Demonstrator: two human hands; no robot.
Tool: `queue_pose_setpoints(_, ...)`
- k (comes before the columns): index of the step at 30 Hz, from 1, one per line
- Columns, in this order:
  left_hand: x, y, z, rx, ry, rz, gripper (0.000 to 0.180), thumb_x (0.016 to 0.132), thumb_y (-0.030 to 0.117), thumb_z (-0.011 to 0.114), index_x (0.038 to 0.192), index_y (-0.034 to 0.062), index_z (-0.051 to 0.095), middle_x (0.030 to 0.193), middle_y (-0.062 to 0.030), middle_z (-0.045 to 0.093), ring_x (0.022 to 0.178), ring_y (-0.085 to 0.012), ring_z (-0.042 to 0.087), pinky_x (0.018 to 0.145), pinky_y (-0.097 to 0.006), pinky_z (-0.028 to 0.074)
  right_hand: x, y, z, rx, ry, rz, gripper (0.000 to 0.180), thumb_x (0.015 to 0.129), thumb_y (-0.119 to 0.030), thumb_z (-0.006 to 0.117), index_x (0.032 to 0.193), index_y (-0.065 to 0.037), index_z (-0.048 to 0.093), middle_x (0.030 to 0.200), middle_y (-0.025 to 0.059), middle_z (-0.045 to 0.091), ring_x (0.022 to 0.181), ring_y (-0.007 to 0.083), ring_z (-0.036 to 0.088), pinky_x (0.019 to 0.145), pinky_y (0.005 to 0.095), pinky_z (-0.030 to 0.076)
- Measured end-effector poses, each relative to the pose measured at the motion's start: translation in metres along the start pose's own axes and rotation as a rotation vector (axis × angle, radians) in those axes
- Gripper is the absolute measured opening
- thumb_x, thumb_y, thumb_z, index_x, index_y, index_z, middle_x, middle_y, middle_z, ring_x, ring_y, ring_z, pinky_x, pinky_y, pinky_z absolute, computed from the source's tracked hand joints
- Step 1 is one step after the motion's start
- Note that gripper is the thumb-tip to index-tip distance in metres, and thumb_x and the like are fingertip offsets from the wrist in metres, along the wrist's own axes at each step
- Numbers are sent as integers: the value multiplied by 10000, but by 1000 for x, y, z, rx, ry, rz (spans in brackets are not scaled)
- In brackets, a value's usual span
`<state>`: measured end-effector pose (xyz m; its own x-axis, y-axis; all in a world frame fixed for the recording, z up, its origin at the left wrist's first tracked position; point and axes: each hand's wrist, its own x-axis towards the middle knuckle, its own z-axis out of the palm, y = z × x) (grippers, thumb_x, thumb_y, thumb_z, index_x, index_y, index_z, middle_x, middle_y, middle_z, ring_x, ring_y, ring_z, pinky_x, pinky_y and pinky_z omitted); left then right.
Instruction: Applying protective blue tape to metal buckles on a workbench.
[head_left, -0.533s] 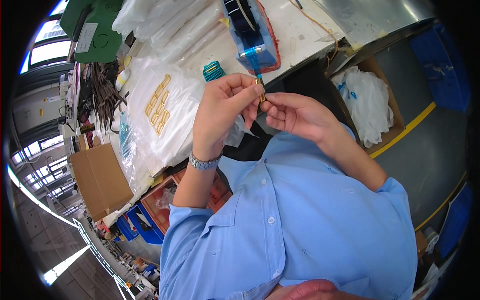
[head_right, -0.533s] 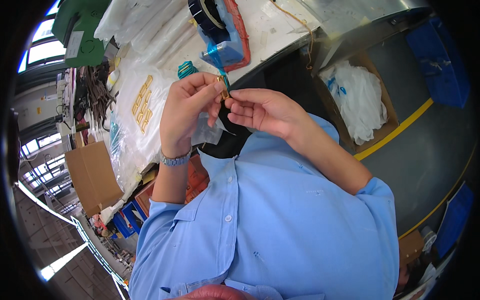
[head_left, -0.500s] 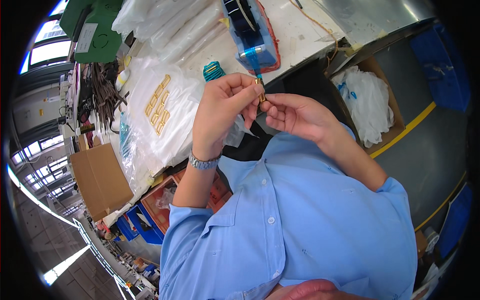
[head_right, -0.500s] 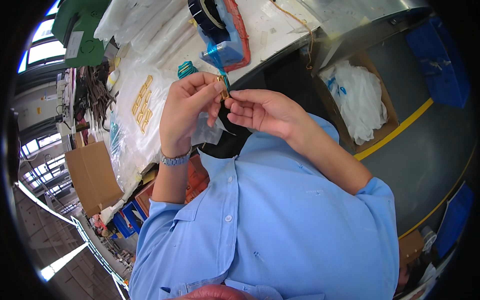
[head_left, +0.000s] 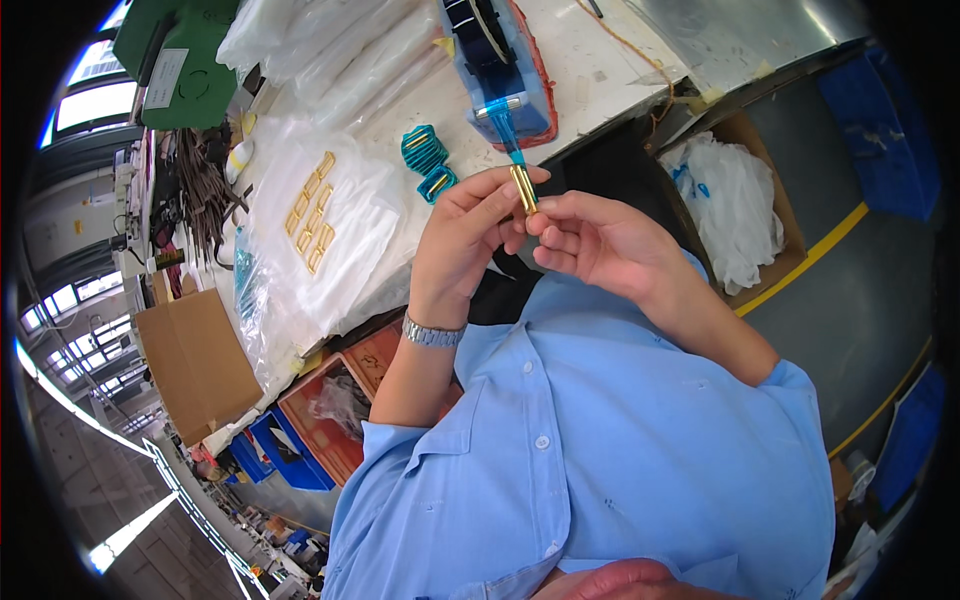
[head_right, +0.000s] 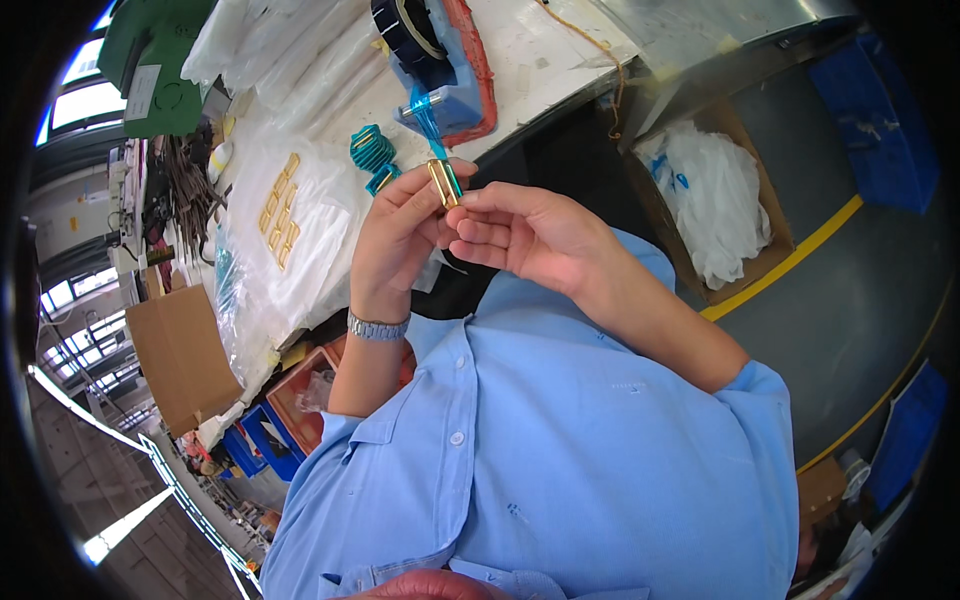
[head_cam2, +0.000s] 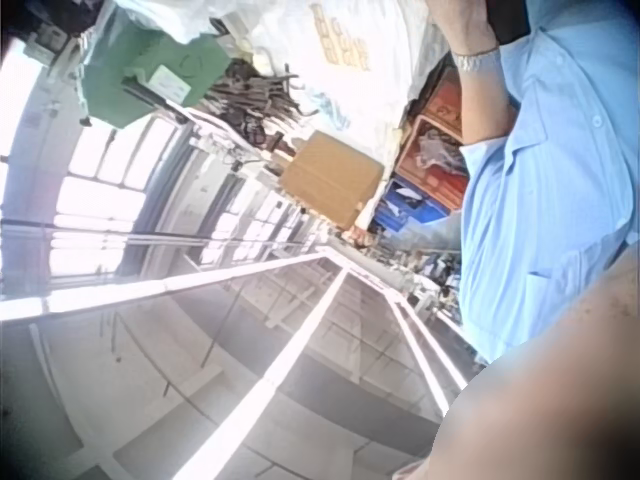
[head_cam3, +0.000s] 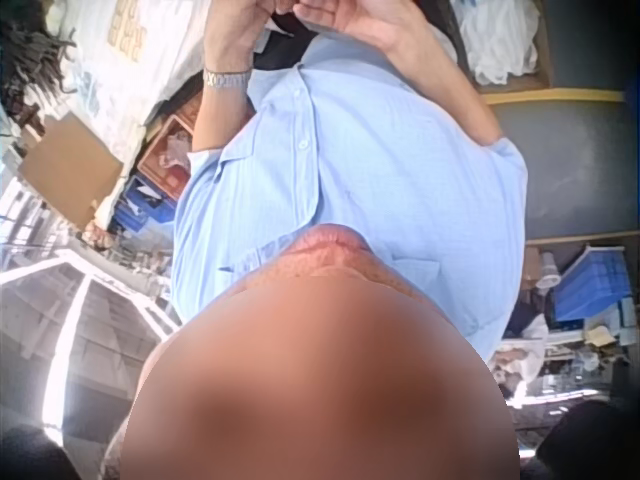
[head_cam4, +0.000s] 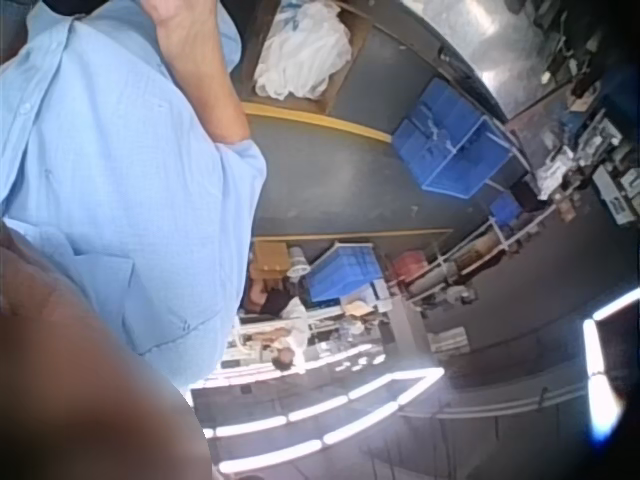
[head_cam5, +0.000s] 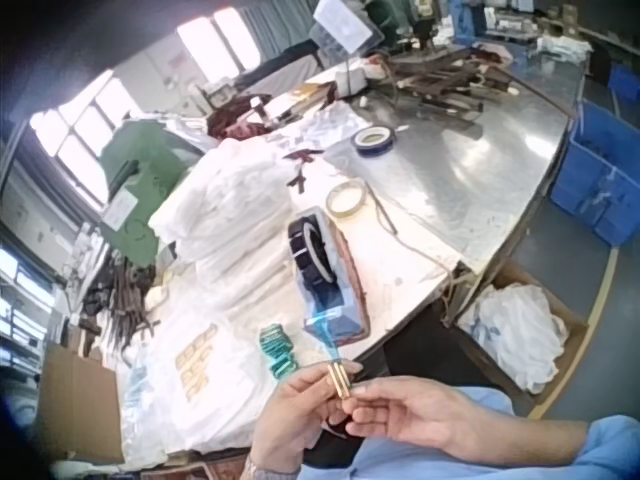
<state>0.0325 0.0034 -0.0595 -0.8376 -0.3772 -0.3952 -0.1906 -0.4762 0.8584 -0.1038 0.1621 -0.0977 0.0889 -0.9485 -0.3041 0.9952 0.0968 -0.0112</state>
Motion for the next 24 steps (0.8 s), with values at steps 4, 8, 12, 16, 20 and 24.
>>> queue_pose_setpoints(4,7,-20,-1,-251,-39,-28,301,1074,175,629,1286,-33,680,954,-39,722,781,-85,646,632,-221,485,-7,1,11,-9,77,-3,147,1040,-118,632,1082,-14,726,984,74,786,849,123,759,901,358,629)
queue_pose_setpoints(8,15,-31,-4,-467,-181,4,274,1059,191,641,1224,-24,685,1016,-53,714,812,-94,652,649,-219,488,-10,3,15,37,96,-3,144,1043,-103,624,1089,-8,722,991,82,794,871,134,771,918,368,635)
queue_pose_setpoints(12,17,-41,4,-517,-80,48,252,1037,179,648,1179,-27,679,1032,-47,692,819,-102,643,664,-220,502,-9,6,18,75,88,2,153,1045,-99,623,1105,3,720,1000,91,793,897,143,776,941,377,636)
queue_pose_setpoints(16,16,-32,12,-628,70,-86,250,1026,157,645,1187,-33,665,1010,-45,688,794,-111,640,682,-227,518,-12,9,48,125,304,-38,178,1052,-127,636,1119,14,721,964,100,791,860,145,774,894,361,644)
queue_pose_setpoints(20,11,-20,-1,-778,-97,-243,174,1038,130,572,1111,-26,596,875,-17,565,708,-85,533,615,-240,467,-17,-14,20,-381,-45,140,254,1080,-202,618,1081,21,740,948,99,780,807,125,737,773,302,611)
queue_pose_setpoints(24,13,-7,0,-1029,-165,-399,183,1067,137,521,1122,-30,572,796,29,509,522,-23,432,421,-202,331,-3,-21,2,-949,259,-374,275,1084,-229,616,1073,10,751,963,80,769,838,110,709,777,272,576)
